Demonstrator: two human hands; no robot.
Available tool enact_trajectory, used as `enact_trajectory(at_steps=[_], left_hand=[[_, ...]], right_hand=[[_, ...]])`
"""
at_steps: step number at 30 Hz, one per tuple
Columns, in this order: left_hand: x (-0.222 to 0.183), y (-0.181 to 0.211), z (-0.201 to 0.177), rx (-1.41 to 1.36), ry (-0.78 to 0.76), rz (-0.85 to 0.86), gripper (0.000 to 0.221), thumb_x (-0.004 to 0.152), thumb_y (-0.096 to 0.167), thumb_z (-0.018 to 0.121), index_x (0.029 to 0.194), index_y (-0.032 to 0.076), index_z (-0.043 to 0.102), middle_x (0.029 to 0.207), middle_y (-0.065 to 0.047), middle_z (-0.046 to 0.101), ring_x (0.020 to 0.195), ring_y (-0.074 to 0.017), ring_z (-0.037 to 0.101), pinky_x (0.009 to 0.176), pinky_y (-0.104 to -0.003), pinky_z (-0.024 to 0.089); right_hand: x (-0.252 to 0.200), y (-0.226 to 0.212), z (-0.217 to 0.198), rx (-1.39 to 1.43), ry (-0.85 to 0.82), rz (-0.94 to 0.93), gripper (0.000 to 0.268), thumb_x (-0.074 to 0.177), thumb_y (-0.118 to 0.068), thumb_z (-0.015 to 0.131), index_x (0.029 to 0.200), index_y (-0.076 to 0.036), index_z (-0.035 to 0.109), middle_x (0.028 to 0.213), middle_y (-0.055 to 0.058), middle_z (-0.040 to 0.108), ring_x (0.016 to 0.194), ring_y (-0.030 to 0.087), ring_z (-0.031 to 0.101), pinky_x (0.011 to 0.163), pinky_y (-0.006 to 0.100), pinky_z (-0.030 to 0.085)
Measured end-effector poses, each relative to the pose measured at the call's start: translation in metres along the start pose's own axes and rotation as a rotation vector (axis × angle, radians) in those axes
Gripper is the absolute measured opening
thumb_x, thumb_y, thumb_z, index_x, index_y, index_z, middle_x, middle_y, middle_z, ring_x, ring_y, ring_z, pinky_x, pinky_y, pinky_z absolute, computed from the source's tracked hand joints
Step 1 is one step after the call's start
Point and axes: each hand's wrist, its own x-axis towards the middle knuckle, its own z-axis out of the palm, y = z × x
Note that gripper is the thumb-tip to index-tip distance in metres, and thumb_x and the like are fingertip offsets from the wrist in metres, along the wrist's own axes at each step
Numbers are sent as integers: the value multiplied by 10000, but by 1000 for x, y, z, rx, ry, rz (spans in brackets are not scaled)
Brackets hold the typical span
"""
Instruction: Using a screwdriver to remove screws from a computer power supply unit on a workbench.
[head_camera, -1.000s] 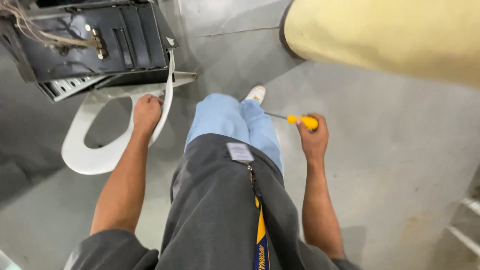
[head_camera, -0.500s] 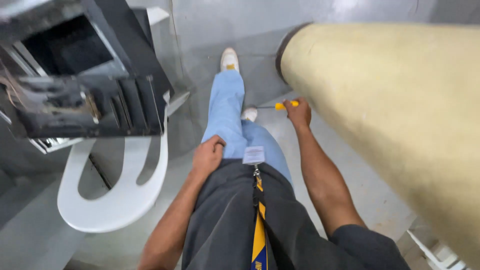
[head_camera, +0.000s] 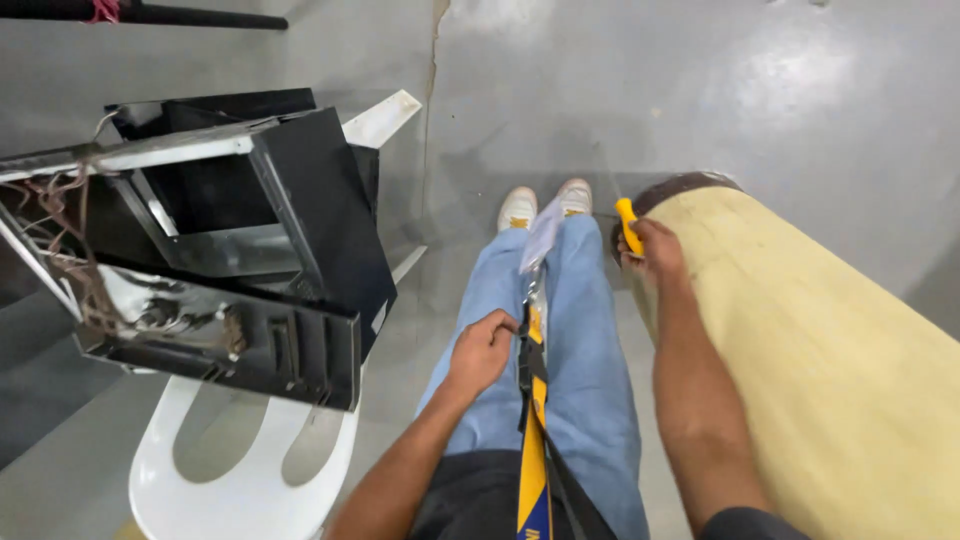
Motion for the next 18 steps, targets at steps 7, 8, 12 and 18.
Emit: enact_trajectory(at_steps=[7,8,12,18], left_hand=[[143,-55,11,-521,380,-145,296,885,75,453,906,110,746,822,-83,665,802,-232,600,754,-353,478],[177,-67,8,-725,451,-171,281,831,64,454,815,54,734,613,-57,556,528,-142,501,531,-257,424],[282,-27,-66,-1127,475,-33,191,844,68,482,873,13,663,596,-28,495,418,-113,441,369,-256,358],[554,-79,-161,-735,789,6,277,919,166,523,1001,64,767,950,-103,721,965,-208,632,896,-341,495]], right_hand=[[115,-55,28,-396,-231,18,482,889,-119,663,1318,85,578,1074,307,597,873,427,687,647,519,624],[134,-54,33,-416,-231,-14,427,868,-93,658,1247,93,599,936,278,635,715,376,706,541,478,623],[127,-64,39,-399,-229,-62,419,842,-51,642,1219,128,613,850,294,618,620,375,648,467,491,599],[169,-59,64,-446,-156,-11,410,919,-80,619,1285,106,604,951,270,609,749,354,638,577,466,511]])
